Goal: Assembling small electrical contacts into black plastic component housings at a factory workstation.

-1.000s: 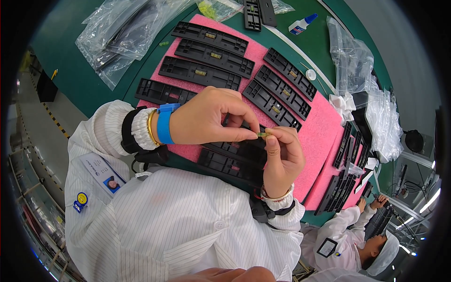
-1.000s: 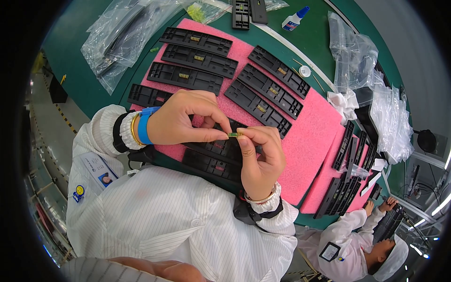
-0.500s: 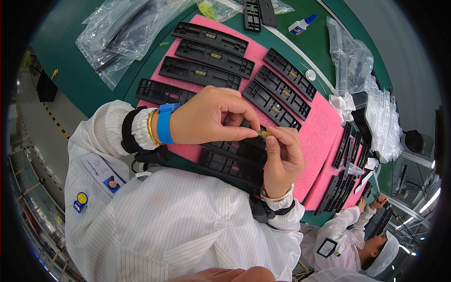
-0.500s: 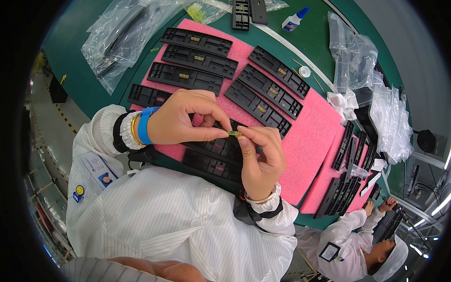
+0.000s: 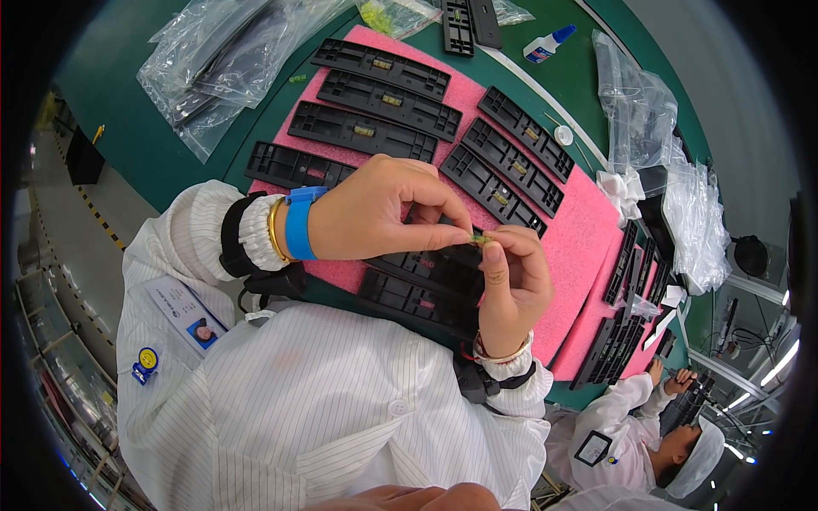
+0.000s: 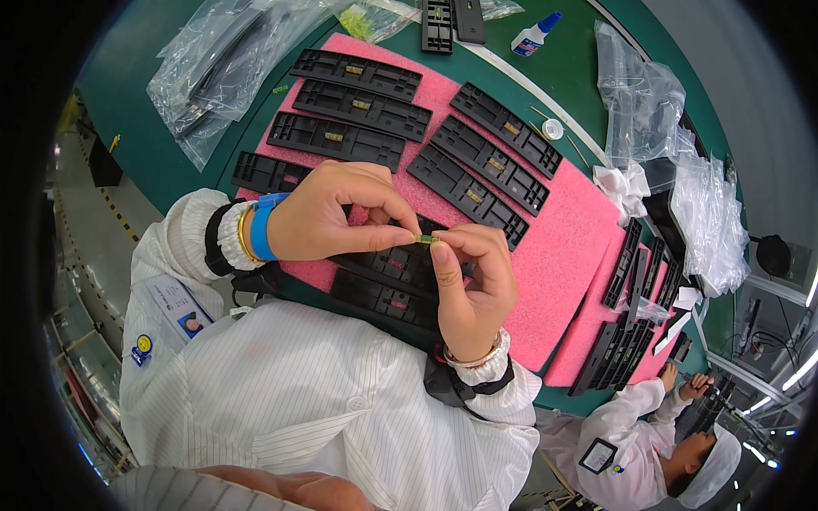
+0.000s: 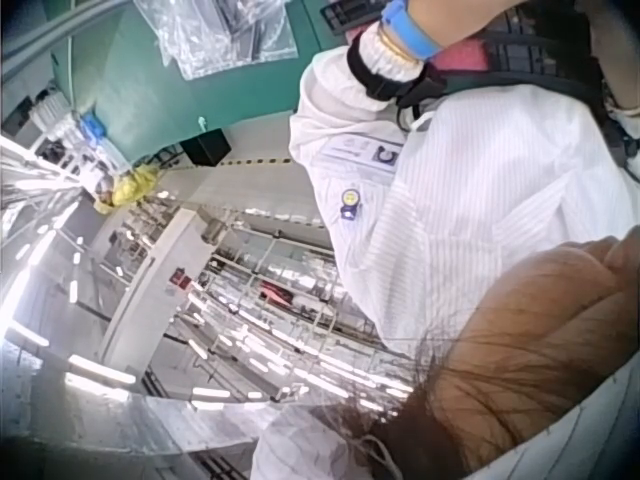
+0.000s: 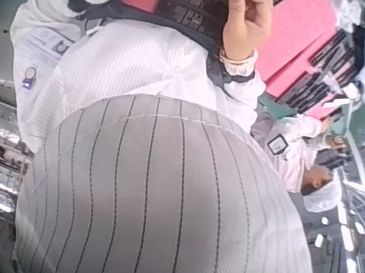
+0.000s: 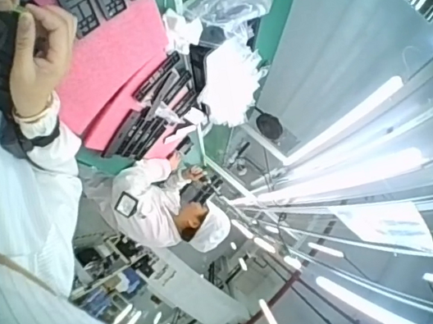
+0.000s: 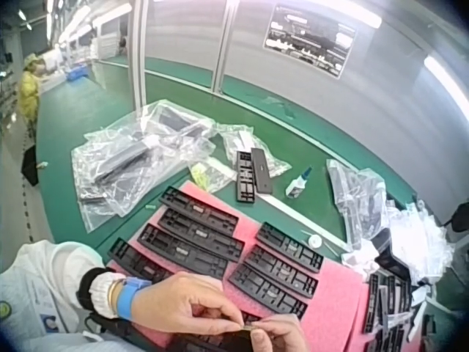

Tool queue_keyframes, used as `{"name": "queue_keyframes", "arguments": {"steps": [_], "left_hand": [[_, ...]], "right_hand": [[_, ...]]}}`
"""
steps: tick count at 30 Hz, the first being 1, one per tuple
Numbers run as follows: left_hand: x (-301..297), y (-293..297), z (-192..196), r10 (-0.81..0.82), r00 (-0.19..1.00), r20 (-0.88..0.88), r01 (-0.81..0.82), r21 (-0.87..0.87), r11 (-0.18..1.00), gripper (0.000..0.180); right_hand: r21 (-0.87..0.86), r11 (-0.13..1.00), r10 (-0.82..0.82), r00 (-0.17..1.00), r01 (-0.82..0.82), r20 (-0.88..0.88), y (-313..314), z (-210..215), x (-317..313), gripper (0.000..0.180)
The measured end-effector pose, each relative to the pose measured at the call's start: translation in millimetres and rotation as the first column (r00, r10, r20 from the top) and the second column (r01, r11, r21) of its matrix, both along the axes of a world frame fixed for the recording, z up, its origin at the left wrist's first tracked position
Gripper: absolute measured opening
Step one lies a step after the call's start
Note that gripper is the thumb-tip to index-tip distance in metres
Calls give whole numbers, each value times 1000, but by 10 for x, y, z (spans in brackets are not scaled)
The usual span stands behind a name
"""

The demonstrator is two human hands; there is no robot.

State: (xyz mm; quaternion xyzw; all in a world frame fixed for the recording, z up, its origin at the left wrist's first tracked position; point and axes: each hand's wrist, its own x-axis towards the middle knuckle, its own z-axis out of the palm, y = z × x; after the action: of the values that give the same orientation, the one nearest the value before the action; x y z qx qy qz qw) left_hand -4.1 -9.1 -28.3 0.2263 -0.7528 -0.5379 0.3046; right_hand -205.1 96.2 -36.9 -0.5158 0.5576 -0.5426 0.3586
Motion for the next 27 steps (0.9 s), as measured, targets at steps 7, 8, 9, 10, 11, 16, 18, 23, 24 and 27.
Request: {"name": "queue_keyframes", "arguments": {"steps": [7,8,9,10,11,16,18,23,24,27], "left_hand": [[-3,5,-12,4,1000,-10,-4,24,1000,10],[-1,5,-14,4,1000,-10,-4,24,1000,10],[1,5,-19,5,1000,-12,-5,24,1000,10],[1,5,-26,6,1000,-15,-6,24,1000,11],[-1,5,-33,6,1000,-15,-5,24,1000,11],[0,2,-21,12,999,-35,-11,22,1000,11],[2,-4,-23,11,999,-38,-10,19,1000,11],[9,-5,8,6,1000,-24,-4,87,996,10],[11,-4,15,6,1000,-16,-5,107,994,10],[11,-2,18,6,1000,-4,-5,125,992,9]], "right_hand": [[16,1000,13,999,-14,46,-1,-11,-1,11],[16,1000,14,999,-15,46,-3,-9,-1,11],[16,1000,22,999,-23,38,-5,-7,-1,11],[16,999,30,999,-31,29,-7,-4,0,10],[16,999,30,999,-31,29,-8,-1,2,10],[24,998,52,999,-52,16,-16,-1,5,10],[27,998,52,999,-52,15,-17,5,12,10],[18,997,72,997,-72,-9,-24,4,19,11],[15,997,76,997,-76,-10,-26,-1,21,11],[11,997,83,996,-83,-22,-30,-4,21,11]]}}
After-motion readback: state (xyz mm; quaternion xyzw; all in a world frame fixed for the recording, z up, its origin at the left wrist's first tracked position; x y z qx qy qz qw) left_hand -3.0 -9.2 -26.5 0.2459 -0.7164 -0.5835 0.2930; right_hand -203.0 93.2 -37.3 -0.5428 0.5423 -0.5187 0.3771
